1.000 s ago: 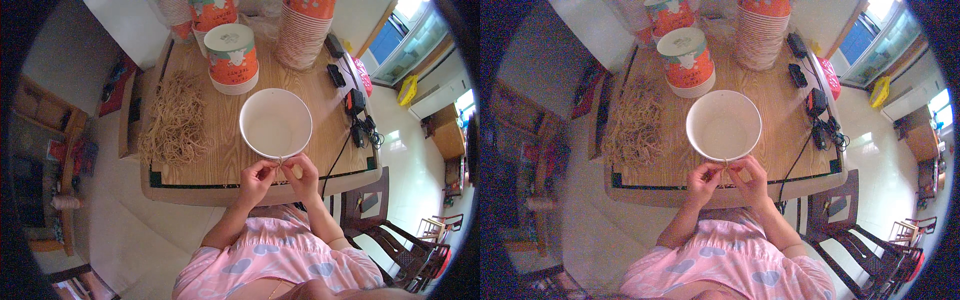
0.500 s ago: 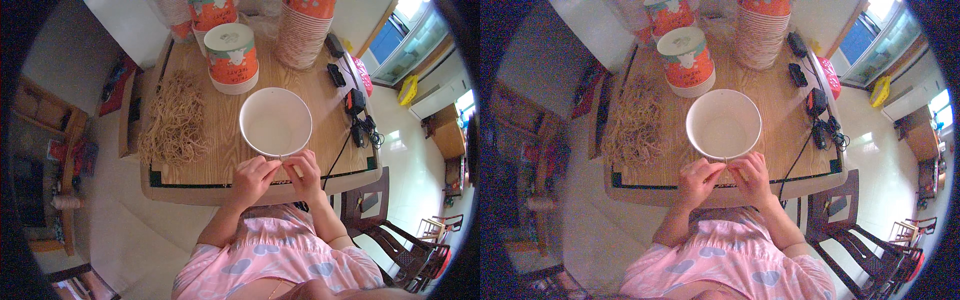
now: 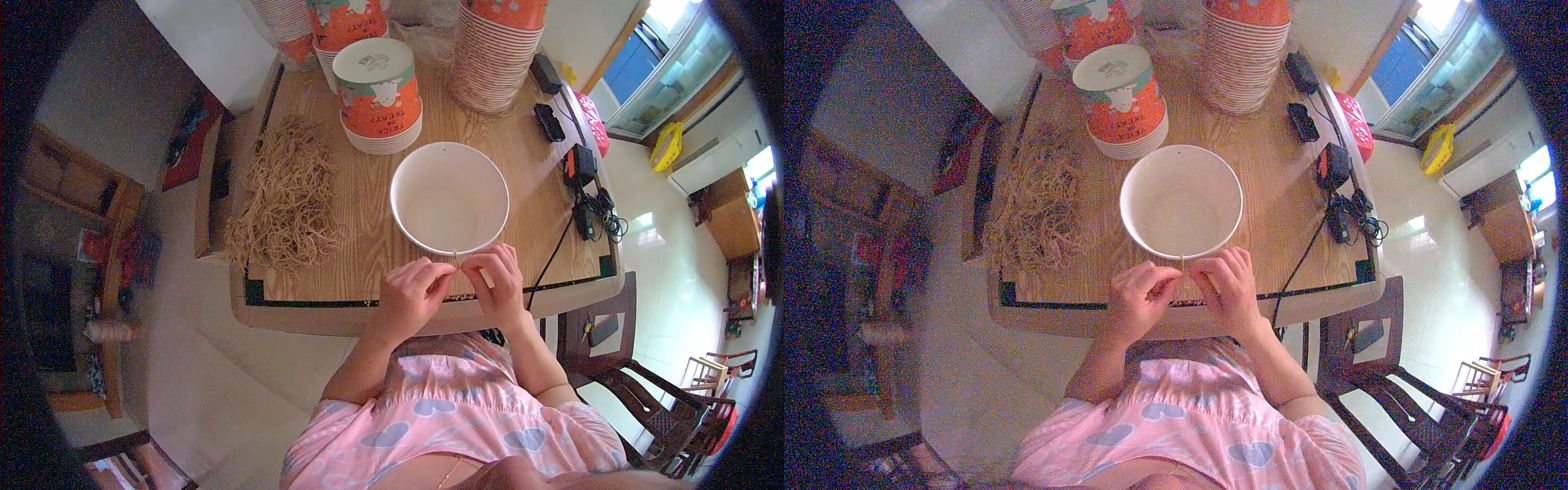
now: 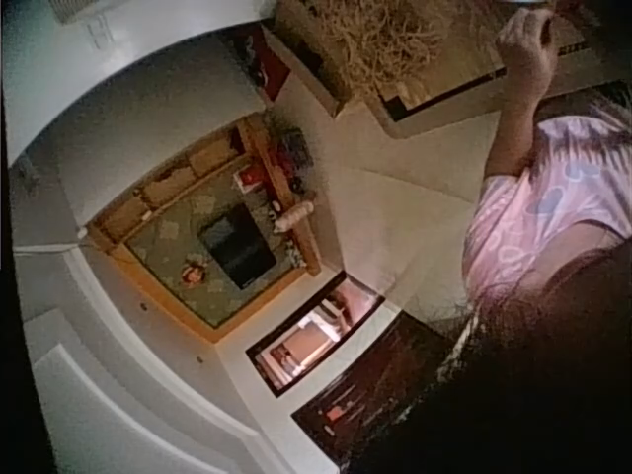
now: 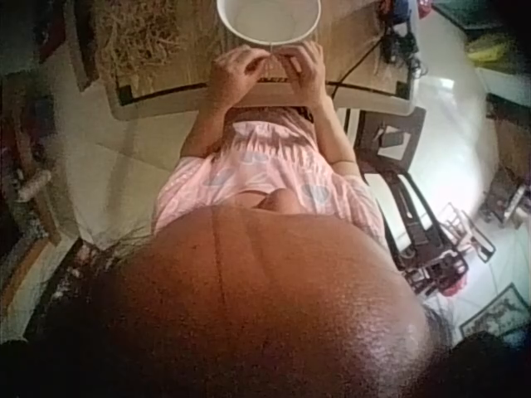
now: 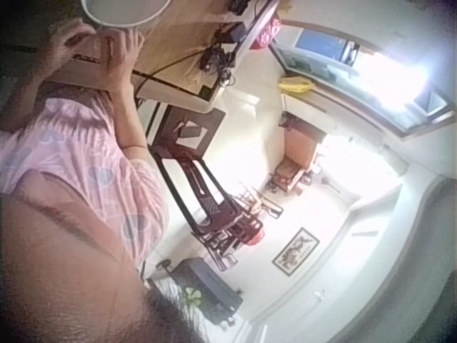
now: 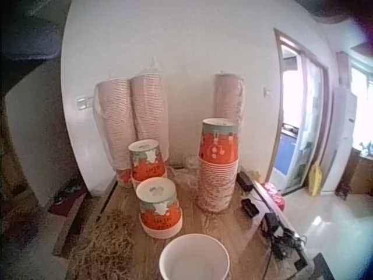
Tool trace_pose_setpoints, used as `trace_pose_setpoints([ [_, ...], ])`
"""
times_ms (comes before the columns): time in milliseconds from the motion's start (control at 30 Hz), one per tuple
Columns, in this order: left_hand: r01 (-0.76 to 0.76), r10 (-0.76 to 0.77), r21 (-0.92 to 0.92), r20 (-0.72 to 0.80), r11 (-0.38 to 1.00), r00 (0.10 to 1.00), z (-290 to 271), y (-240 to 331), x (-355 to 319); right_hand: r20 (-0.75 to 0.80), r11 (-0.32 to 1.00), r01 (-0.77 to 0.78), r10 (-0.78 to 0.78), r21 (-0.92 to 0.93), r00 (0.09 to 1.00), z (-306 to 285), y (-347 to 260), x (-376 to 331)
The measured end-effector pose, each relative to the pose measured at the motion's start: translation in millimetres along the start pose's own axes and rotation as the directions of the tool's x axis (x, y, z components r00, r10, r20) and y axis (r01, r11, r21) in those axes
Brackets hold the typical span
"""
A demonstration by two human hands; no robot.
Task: Assembling paper buckets by threading and tying string handles.
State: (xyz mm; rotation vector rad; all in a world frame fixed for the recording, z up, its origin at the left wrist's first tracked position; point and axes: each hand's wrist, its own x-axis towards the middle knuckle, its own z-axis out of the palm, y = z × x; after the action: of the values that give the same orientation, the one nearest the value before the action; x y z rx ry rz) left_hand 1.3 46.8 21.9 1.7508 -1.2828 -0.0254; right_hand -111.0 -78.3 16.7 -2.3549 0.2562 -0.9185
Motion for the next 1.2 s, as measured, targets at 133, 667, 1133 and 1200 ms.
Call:
trace_pose_setpoints([
  [133, 0.176, -0.178, -0.188, 0.004, 0.966, 0.984, 5.9, -0.7, -5.3, -0.048, 0.994, -0.092, 0.095, 0.055, 0.994, 7.6, 3.8, -8.9],
  [667, 0.464, -0.553, -0.674, 0.098, 0.575, 0.827, 44.3, -32.0, -37.7, -0.064, 0.968, -0.224, 0.232, 0.113, 0.97, 18.7, 1.4, -21.7],
  [1133, 0.518, -0.579, -0.666, 0.156, 0.537, 0.801, 41.8, -27.9, -32.3, 0.263, 0.343, -0.562, 0.625, 0.753, 0.735, 35.3, 15.5, -33.0],
  [1200, 0.564, -0.61, -0.674, 0.207, 0.478, 0.765, 42.6, -29.5, -30.6, 0.287, 0.326, -0.574, 0.622, 0.751, 0.729, 38.9, 21.8, -36.9],
])
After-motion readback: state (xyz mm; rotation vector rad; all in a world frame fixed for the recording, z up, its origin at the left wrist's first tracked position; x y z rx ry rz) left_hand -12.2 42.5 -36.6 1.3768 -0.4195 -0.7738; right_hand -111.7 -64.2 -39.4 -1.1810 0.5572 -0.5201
